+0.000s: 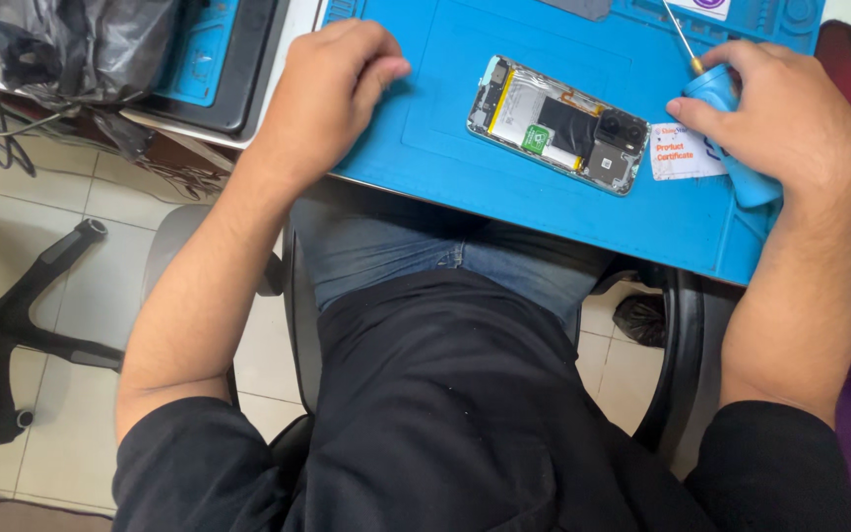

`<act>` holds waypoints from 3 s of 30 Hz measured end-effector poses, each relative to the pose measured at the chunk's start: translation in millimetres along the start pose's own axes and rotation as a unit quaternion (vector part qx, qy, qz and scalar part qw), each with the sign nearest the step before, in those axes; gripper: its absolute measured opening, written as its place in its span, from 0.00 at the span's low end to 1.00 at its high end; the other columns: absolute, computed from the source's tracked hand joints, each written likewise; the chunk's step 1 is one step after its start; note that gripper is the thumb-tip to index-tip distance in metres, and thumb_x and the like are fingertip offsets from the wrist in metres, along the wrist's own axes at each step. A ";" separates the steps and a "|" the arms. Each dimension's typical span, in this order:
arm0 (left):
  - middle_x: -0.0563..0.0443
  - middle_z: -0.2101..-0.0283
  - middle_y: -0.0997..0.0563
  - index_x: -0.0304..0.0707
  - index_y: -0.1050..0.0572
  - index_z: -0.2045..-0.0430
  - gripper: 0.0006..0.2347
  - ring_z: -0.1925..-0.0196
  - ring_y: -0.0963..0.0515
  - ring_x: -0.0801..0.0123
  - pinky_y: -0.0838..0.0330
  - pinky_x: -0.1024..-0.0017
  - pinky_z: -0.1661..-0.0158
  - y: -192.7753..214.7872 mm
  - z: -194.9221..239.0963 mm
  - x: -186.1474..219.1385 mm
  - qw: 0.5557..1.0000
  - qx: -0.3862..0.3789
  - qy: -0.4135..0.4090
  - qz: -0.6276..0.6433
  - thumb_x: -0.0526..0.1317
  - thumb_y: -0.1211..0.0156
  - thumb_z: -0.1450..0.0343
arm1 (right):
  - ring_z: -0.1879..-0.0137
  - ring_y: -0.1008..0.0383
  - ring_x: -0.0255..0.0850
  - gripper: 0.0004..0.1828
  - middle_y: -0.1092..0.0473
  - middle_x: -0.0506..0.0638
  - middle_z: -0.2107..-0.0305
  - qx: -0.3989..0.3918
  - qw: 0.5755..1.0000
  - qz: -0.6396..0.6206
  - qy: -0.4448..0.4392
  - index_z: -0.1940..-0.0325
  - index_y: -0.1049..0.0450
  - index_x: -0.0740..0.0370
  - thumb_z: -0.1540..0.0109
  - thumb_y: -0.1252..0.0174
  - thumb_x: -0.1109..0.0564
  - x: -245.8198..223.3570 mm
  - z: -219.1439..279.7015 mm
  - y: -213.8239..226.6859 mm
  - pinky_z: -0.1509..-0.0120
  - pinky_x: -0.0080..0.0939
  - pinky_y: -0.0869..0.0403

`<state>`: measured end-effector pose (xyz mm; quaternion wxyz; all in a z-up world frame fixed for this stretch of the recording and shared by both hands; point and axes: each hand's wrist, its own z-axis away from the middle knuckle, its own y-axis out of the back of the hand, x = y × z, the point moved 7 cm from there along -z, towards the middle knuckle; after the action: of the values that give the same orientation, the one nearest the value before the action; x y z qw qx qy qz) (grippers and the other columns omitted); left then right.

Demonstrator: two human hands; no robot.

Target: The person removes the back cover of a smartphone and uses a blue electric screwdriver to unscrew multiple screws from the internal frame. The person then repositions the phone and continues unscrewing additional screws around the camera module and battery area.

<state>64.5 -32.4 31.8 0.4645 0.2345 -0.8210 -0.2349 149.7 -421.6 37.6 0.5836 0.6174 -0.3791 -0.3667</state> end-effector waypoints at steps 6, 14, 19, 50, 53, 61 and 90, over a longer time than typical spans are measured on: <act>0.43 0.52 0.19 0.35 0.20 0.57 0.10 0.49 0.22 0.46 0.27 0.57 0.48 -5.5 3.0 11.3 0.987 -0.021 -0.154 -0.039 0.27 0.37 0.30 | 0.55 0.24 0.60 0.27 0.26 0.67 0.54 0.018 0.997 -0.071 -0.003 0.40 0.23 0.64 0.38 0.34 0.46 -14.1 2.4 19.3 0.49 0.53 0.26; 0.39 0.42 0.23 0.34 0.26 0.45 0.12 0.37 0.24 0.48 0.28 0.60 0.38 16.1 1.3 11.9 0.994 0.035 -0.105 -0.003 0.25 0.42 0.22 | 0.47 0.24 0.54 0.22 0.26 0.65 0.50 0.049 0.974 -0.179 0.126 0.33 0.31 0.64 0.31 0.44 0.56 -75.1 12.8 58.7 0.45 0.48 0.27; 0.39 0.43 0.26 0.32 0.28 0.47 0.15 0.39 0.27 0.47 0.31 0.56 0.39 3.7 -3.5 70.4 0.969 0.050 -0.232 -0.069 0.30 0.35 0.28 | 0.59 0.20 0.44 0.23 0.23 0.56 0.62 -0.102 0.955 -0.269 0.067 0.33 0.29 0.56 0.33 0.46 0.52 -89.8 15.3 43.9 0.54 0.42 0.24; 0.47 0.64 0.30 0.37 0.30 0.69 0.11 0.61 0.28 0.55 0.34 0.61 0.63 -15.0 -6.3 153.3 0.920 -0.069 -0.383 -0.056 0.33 0.33 0.39 | 0.53 0.18 0.45 0.24 0.21 0.53 0.54 -0.145 0.904 -0.335 0.224 0.37 0.29 0.55 0.38 0.42 0.53 -113.9 72.8 49.2 0.52 0.40 0.23; 0.47 0.63 0.30 0.37 0.30 0.69 0.11 0.60 0.28 0.55 0.33 0.61 0.62 -14.9 -2.4 133.3 0.930 -0.073 -0.357 -0.045 0.33 0.33 0.38 | 0.60 0.19 0.43 0.27 0.19 0.51 0.62 -0.204 0.924 -0.292 0.143 0.35 0.28 0.49 0.40 0.41 0.51 -109.6 69.2 34.1 0.56 0.40 0.22; 0.45 0.64 0.31 0.34 0.33 0.71 0.11 0.58 0.28 0.51 0.30 0.58 0.58 -3.3 -11.2 131.6 0.933 -0.057 -0.351 -0.052 0.33 0.34 0.37 | 0.61 0.18 0.46 0.27 0.20 0.53 0.61 -0.199 0.924 -0.284 0.164 0.36 0.28 0.52 0.40 0.40 0.51 -110.8 65.9 34.9 0.57 0.42 0.23; 0.46 0.57 0.22 0.34 0.24 0.67 0.06 0.51 0.24 0.51 0.31 0.58 0.49 -15.8 -21.5 -5.2 0.981 -0.088 -0.153 -0.085 0.33 0.30 0.27 | 0.50 0.24 0.55 0.20 0.26 0.63 0.55 0.110 0.987 -0.115 -0.025 0.39 0.25 0.65 0.30 0.31 0.53 41.6 48.3 -13.9 0.42 0.52 0.25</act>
<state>88.4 -45.2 28.7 0.3306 0.2227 -0.8355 -0.3781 125.5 -479.8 20.8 0.4563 0.7081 -0.3578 -0.4029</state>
